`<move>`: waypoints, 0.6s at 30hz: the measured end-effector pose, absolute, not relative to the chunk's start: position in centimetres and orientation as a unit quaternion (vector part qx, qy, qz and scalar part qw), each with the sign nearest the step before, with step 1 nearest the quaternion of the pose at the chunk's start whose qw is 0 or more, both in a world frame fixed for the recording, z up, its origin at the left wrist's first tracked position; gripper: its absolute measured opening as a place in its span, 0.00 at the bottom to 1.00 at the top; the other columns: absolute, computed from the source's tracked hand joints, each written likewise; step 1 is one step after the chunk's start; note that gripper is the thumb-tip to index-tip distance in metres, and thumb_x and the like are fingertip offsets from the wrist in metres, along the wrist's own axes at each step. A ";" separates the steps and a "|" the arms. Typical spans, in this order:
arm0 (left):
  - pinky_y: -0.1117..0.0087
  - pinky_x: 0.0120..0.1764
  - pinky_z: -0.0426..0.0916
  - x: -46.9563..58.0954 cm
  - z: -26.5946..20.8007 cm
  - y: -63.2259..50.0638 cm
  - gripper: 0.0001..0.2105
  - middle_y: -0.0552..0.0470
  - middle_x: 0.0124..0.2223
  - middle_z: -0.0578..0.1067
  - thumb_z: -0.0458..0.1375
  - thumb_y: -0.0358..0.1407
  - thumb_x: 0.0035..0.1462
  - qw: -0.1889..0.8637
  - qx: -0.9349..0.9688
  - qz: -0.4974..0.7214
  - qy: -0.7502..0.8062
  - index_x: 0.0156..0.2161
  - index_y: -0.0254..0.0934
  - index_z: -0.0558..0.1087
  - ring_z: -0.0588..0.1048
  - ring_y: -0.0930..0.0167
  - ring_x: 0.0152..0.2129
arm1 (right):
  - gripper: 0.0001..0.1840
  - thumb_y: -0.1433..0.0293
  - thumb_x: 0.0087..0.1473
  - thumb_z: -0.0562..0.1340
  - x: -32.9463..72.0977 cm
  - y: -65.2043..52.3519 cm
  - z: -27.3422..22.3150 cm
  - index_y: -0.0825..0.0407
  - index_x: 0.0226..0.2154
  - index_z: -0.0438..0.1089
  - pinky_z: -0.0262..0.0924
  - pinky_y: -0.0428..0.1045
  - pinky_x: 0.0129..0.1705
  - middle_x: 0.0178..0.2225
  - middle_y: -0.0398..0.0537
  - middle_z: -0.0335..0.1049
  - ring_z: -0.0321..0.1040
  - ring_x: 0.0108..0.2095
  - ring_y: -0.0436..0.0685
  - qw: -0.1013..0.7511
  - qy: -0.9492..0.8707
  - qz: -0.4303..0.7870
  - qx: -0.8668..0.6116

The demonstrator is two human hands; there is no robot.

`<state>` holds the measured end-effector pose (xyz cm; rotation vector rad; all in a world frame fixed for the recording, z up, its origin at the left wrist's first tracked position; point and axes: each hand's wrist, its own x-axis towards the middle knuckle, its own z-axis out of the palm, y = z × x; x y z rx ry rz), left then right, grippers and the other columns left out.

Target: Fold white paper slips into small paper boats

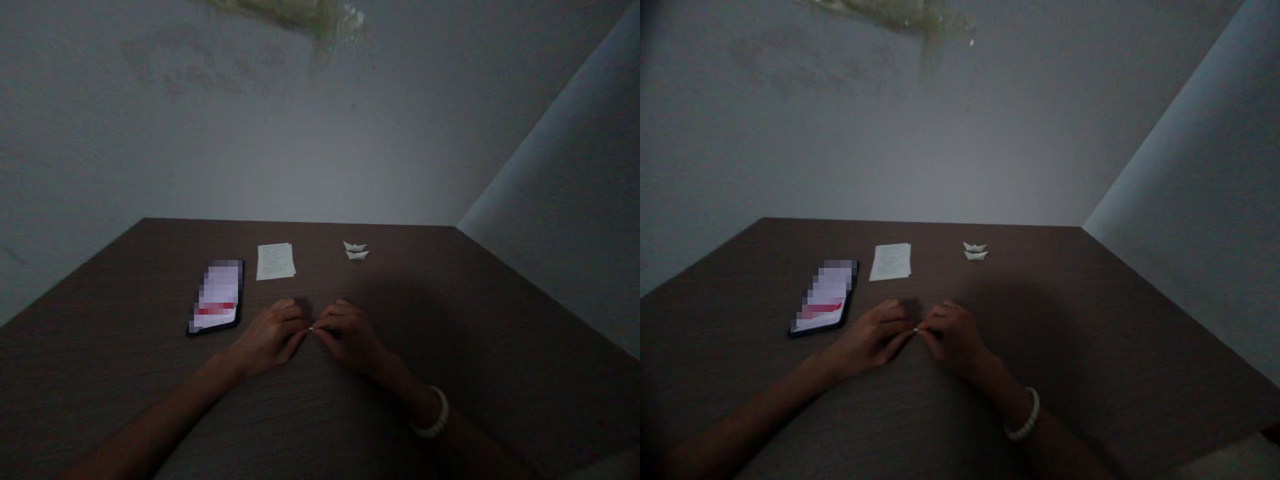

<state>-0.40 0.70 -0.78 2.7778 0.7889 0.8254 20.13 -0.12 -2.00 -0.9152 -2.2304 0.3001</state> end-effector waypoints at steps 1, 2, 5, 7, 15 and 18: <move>0.66 0.36 0.64 -0.4 -0.9 0.7 0.11 0.49 0.31 0.71 0.50 0.30 0.63 0.069 0.923 0.276 0.261 0.33 0.33 0.74 0.67 0.68 0.31 | 0.04 0.74 0.54 0.63 20.1 -0.1 -2.0 0.51 0.30 0.74 0.58 0.48 0.39 0.31 0.45 0.73 0.65 0.33 0.52 0.348 -0.861 0.113 -0.353; 0.66 0.36 0.64 -0.5 -0.9 0.8 0.12 0.48 0.30 0.71 0.50 0.30 0.63 0.070 0.922 0.278 0.259 0.33 0.33 0.74 0.67 0.68 0.31 | 0.04 0.74 0.54 0.63 20.1 0.0 -2.0 0.52 0.30 0.74 0.58 0.49 0.39 0.31 0.45 0.73 0.65 0.33 0.53 0.348 -0.862 0.111 -0.351; 0.66 0.36 0.64 -0.5 -0.9 0.8 0.12 0.49 0.30 0.71 0.50 0.30 0.63 0.075 0.922 0.280 0.257 0.32 0.33 0.74 0.67 0.69 0.31 | 0.04 0.74 0.53 0.63 20.1 0.0 -2.0 0.51 0.31 0.73 0.58 0.49 0.39 0.32 0.45 0.74 0.65 0.34 0.53 0.347 -0.865 0.107 -0.346; 0.66 0.35 0.63 -0.5 -0.8 0.7 0.12 0.49 0.30 0.70 0.50 0.30 0.63 0.080 0.922 0.279 0.255 0.31 0.33 0.73 0.67 0.69 0.31 | 0.04 0.74 0.53 0.63 20.0 0.0 -2.0 0.51 0.31 0.73 0.58 0.49 0.39 0.32 0.45 0.74 0.65 0.34 0.53 0.346 -0.866 0.102 -0.346; 0.68 0.32 0.61 -0.2 -0.2 0.3 0.13 0.50 0.28 0.69 0.49 0.28 0.63 0.094 0.921 0.289 0.245 0.30 0.32 0.73 0.66 0.70 0.29 | 0.05 0.74 0.53 0.62 19.6 -0.2 -1.7 0.51 0.29 0.74 0.58 0.48 0.37 0.30 0.44 0.73 0.65 0.31 0.52 0.364 -0.860 0.077 -0.349; 0.69 0.31 0.60 -0.2 -0.2 0.3 0.13 0.50 0.27 0.69 0.49 0.28 0.63 0.082 0.917 0.305 0.244 0.29 0.32 0.73 0.65 0.70 0.28 | 0.05 0.74 0.53 0.62 19.5 -0.2 -1.5 0.51 0.28 0.74 0.58 0.48 0.36 0.29 0.44 0.73 0.65 0.30 0.51 0.372 -0.856 0.072 -0.351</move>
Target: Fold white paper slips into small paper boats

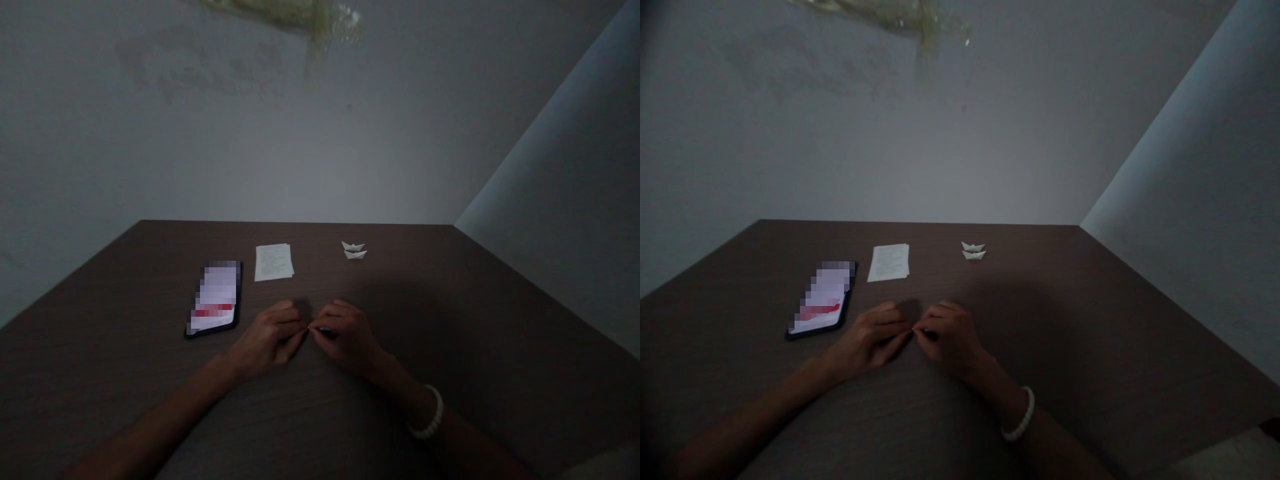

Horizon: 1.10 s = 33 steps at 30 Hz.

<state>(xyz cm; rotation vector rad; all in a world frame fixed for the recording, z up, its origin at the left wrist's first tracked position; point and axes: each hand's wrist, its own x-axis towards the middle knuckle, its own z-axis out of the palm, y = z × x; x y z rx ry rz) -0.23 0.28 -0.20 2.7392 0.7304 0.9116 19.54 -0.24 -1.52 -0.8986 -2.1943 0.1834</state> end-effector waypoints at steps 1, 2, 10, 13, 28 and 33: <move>0.69 0.31 0.60 -0.3 -0.2 0.3 0.13 0.50 0.27 0.69 0.49 0.28 0.63 0.079 0.917 0.305 0.246 0.29 0.32 0.73 0.65 0.70 0.28 | 0.05 0.74 0.53 0.62 19.6 -0.2 -1.5 0.51 0.28 0.74 0.58 0.48 0.37 0.30 0.44 0.73 0.65 0.30 0.51 0.374 -0.856 0.070 -0.351; 0.69 0.30 0.59 -0.3 -0.2 0.3 0.13 0.50 0.27 0.68 0.49 0.28 0.63 0.077 0.915 0.310 0.246 0.28 0.32 0.72 0.65 0.71 0.28 | 0.05 0.74 0.53 0.62 19.7 -0.2 -1.5 0.51 0.29 0.74 0.58 0.48 0.37 0.30 0.44 0.73 0.65 0.31 0.51 0.373 -0.856 0.069 -0.352; 0.69 0.30 0.60 -0.5 -0.5 0.4 0.11 0.51 0.27 0.68 0.50 0.28 0.62 0.068 0.909 0.329 0.247 0.30 0.33 0.73 0.65 0.71 0.27 | 0.05 0.74 0.53 0.62 20.4 0.0 -1.7 0.50 0.29 0.73 0.58 0.48 0.37 0.30 0.44 0.73 0.65 0.32 0.52 0.360 -0.858 0.046 -0.363; 0.69 0.30 0.60 -0.5 -0.6 0.5 0.11 0.50 0.28 0.69 0.50 0.28 0.62 0.071 0.906 0.333 0.250 0.31 0.33 0.73 0.65 0.71 0.28 | 0.04 0.74 0.54 0.61 20.4 0.1 -1.9 0.51 0.30 0.72 0.58 0.48 0.40 0.32 0.44 0.73 0.65 0.34 0.52 0.358 -0.859 0.045 -0.363; 0.68 0.32 0.63 -0.6 -0.7 0.6 0.09 0.49 0.32 0.72 0.50 0.28 0.62 0.081 0.901 0.346 0.247 0.37 0.34 0.74 0.66 0.70 0.30 | 0.03 0.73 0.57 0.60 20.1 0.0 -1.5 0.52 0.33 0.70 0.58 0.48 0.40 0.33 0.44 0.74 0.66 0.34 0.52 0.368 -0.862 0.072 -0.342; 0.69 0.31 0.62 -0.6 -0.5 0.5 0.09 0.49 0.32 0.72 0.51 0.28 0.62 0.074 0.898 0.355 0.249 0.38 0.34 0.74 0.66 0.70 0.29 | 0.03 0.73 0.56 0.61 20.1 0.0 -1.5 0.52 0.31 0.70 0.58 0.47 0.39 0.30 0.44 0.74 0.66 0.32 0.52 0.364 -0.854 0.072 -0.365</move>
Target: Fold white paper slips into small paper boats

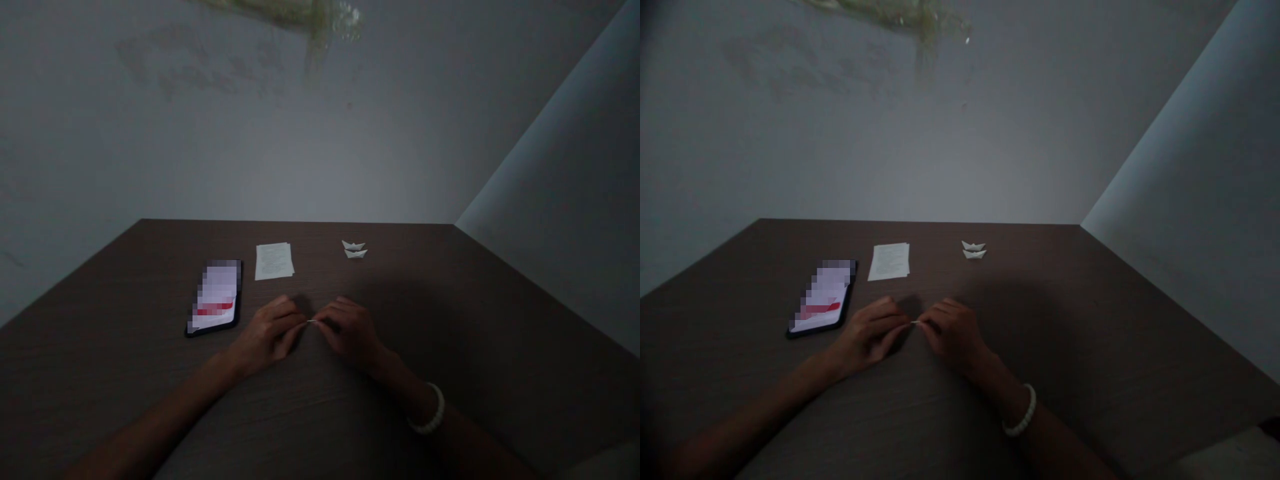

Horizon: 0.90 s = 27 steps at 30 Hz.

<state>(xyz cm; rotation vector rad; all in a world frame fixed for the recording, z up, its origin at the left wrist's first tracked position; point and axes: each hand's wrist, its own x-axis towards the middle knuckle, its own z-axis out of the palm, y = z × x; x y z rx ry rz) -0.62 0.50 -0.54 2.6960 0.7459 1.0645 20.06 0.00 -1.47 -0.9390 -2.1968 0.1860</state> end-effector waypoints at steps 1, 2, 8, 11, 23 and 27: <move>0.69 0.31 0.62 -0.6 -0.5 0.5 0.09 0.49 0.31 0.72 0.51 0.28 0.62 0.072 0.899 0.354 0.248 0.38 0.34 0.74 0.66 0.70 0.29 | 0.03 0.73 0.56 0.61 20.0 0.0 -1.4 0.52 0.30 0.70 0.58 0.47 0.38 0.29 0.44 0.74 0.66 0.32 0.52 0.364 -0.852 0.070 -0.370; 0.69 0.31 0.62 -0.6 -0.4 0.4 0.09 0.49 0.31 0.72 0.51 0.28 0.62 0.070 0.899 0.354 0.248 0.38 0.33 0.74 0.66 0.70 0.29 | 0.04 0.73 0.56 0.61 20.0 0.0 -1.4 0.52 0.30 0.70 0.58 0.47 0.38 0.29 0.44 0.73 0.66 0.31 0.52 0.364 -0.850 0.068 -0.374; 0.70 0.30 0.63 -0.4 -0.2 0.4 0.10 0.49 0.30 0.72 0.50 0.29 0.62 0.072 0.899 0.349 0.255 0.37 0.33 0.75 0.67 0.71 0.28 | 0.04 0.73 0.57 0.61 20.0 0.1 -1.6 0.52 0.30 0.70 0.57 0.47 0.38 0.29 0.44 0.73 0.65 0.32 0.52 0.360 -0.846 0.075 -0.386; 0.70 0.30 0.63 -0.4 -0.2 0.4 0.10 0.49 0.30 0.72 0.51 0.29 0.62 0.071 0.897 0.352 0.259 0.35 0.32 0.75 0.68 0.71 0.28 | 0.03 0.72 0.56 0.62 20.1 0.2 -1.7 0.52 0.31 0.71 0.57 0.47 0.38 0.30 0.44 0.73 0.65 0.33 0.52 0.357 -0.846 0.078 -0.390; 0.71 0.30 0.65 -0.5 -0.4 0.5 0.10 0.49 0.30 0.72 0.50 0.29 0.62 0.078 0.896 0.346 0.267 0.36 0.33 0.75 0.69 0.71 0.29 | 0.06 0.75 0.58 0.58 20.0 0.1 -1.5 0.52 0.31 0.70 0.57 0.48 0.39 0.31 0.46 0.74 0.64 0.33 0.54 0.325 -0.858 0.069 -0.392; 0.71 0.32 0.67 -0.6 -0.7 0.7 0.10 0.50 0.31 0.73 0.51 0.30 0.62 0.110 0.886 0.347 0.285 0.36 0.34 0.75 0.71 0.71 0.29 | 0.07 0.75 0.58 0.57 20.1 0.1 -1.7 0.51 0.33 0.70 0.57 0.49 0.39 0.32 0.45 0.74 0.64 0.33 0.54 0.321 -0.857 0.067 -0.397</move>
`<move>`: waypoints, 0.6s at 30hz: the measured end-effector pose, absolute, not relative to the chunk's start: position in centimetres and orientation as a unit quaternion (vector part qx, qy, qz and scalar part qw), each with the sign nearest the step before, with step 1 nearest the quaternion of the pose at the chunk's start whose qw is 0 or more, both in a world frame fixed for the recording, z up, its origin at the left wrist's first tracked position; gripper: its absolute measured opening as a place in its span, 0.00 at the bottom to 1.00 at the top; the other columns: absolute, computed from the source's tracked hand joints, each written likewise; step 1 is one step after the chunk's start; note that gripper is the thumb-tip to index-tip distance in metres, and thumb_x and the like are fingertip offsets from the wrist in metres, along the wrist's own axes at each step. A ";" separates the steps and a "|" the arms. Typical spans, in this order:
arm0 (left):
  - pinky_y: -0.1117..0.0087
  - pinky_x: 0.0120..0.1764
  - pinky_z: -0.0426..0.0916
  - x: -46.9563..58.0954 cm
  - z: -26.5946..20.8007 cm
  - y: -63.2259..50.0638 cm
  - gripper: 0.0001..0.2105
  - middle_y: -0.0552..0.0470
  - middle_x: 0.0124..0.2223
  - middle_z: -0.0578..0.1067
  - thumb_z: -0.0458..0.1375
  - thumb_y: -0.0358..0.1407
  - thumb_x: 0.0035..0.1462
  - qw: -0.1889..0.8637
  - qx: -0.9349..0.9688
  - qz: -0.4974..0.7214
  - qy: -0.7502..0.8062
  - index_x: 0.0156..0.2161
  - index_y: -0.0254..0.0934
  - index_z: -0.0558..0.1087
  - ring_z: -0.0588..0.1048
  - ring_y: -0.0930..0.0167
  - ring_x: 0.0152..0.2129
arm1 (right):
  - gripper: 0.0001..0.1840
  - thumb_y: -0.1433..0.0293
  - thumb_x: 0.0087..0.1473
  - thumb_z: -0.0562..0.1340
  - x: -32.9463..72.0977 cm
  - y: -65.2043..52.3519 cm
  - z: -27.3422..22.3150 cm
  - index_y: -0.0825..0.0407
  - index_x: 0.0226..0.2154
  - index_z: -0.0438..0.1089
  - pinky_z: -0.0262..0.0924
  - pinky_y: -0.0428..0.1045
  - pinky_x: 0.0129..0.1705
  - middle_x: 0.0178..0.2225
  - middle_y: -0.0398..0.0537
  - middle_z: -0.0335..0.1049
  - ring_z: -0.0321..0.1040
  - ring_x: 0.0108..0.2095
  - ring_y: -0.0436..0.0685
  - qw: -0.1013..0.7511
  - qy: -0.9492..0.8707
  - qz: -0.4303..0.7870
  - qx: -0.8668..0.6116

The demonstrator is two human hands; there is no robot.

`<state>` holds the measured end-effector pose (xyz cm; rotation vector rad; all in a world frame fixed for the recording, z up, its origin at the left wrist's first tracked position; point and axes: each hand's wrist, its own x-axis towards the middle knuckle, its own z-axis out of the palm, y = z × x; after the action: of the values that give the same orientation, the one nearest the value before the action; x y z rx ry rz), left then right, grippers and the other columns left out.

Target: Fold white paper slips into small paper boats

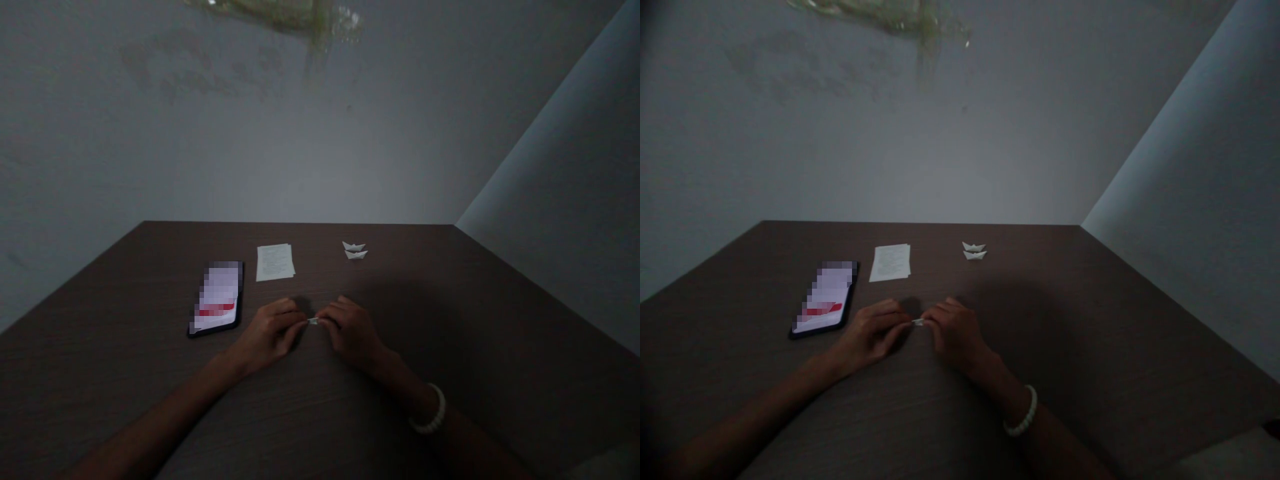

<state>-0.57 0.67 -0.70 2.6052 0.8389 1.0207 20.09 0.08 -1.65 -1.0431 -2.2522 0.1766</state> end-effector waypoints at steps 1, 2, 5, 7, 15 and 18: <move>0.71 0.32 0.67 -0.6 -0.7 0.7 0.10 0.50 0.32 0.73 0.51 0.31 0.62 0.121 0.882 0.350 0.291 0.36 0.34 0.75 0.71 0.72 0.29 | 0.07 0.75 0.58 0.57 20.1 0.1 -1.7 0.51 0.33 0.71 0.57 0.49 0.39 0.32 0.45 0.74 0.64 0.33 0.54 0.320 -0.856 0.066 -0.400; 0.71 0.32 0.68 -0.5 -0.7 0.7 0.10 0.50 0.32 0.74 0.51 0.31 0.62 0.132 0.878 0.353 0.296 0.36 0.34 0.75 0.72 0.72 0.29 | 0.07 0.75 0.58 0.57 20.1 0.1 -1.7 0.52 0.33 0.71 0.57 0.49 0.39 0.32 0.46 0.74 0.64 0.33 0.54 0.319 -0.855 0.064 -0.404; 0.71 0.32 0.68 -0.3 -0.4 0.7 0.09 0.51 0.31 0.75 0.52 0.31 0.62 0.158 0.864 0.357 0.318 0.36 0.34 0.75 0.73 0.72 0.28 | 0.09 0.76 0.59 0.56 20.2 0.1 -1.9 0.52 0.35 0.72 0.58 0.49 0.40 0.34 0.47 0.75 0.64 0.34 0.55 0.317 -0.852 0.063 -0.412; 0.72 0.32 0.68 -0.2 -0.2 0.7 0.08 0.51 0.31 0.76 0.52 0.30 0.61 0.166 0.856 0.356 0.335 0.36 0.34 0.75 0.74 0.72 0.28 | 0.09 0.76 0.58 0.56 20.3 0.1 -2.0 0.52 0.36 0.72 0.58 0.49 0.39 0.34 0.47 0.75 0.65 0.34 0.55 0.315 -0.849 0.065 -0.420; 0.72 0.32 0.68 0.0 -0.7 0.9 0.09 0.51 0.31 0.76 0.52 0.29 0.60 0.171 0.867 0.317 0.345 0.34 0.34 0.74 0.74 0.72 0.27 | 0.09 0.75 0.55 0.60 20.2 -0.1 -2.2 0.50 0.39 0.71 0.56 0.47 0.33 0.29 0.45 0.71 0.65 0.31 0.53 0.310 -0.824 0.072 -0.469; 0.69 0.36 0.69 -0.1 -1.1 1.0 0.09 0.49 0.34 0.75 0.51 0.30 0.61 0.149 0.880 0.300 0.337 0.38 0.34 0.74 0.73 0.70 0.32 | 0.08 0.74 0.54 0.60 20.2 0.0 -2.3 0.49 0.38 0.71 0.55 0.46 0.32 0.27 0.43 0.68 0.65 0.30 0.52 0.308 -0.817 0.069 -0.482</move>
<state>-0.10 1.00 -1.14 2.5307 0.9677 0.8615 20.17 0.01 -2.28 -1.2745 -2.1610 0.1821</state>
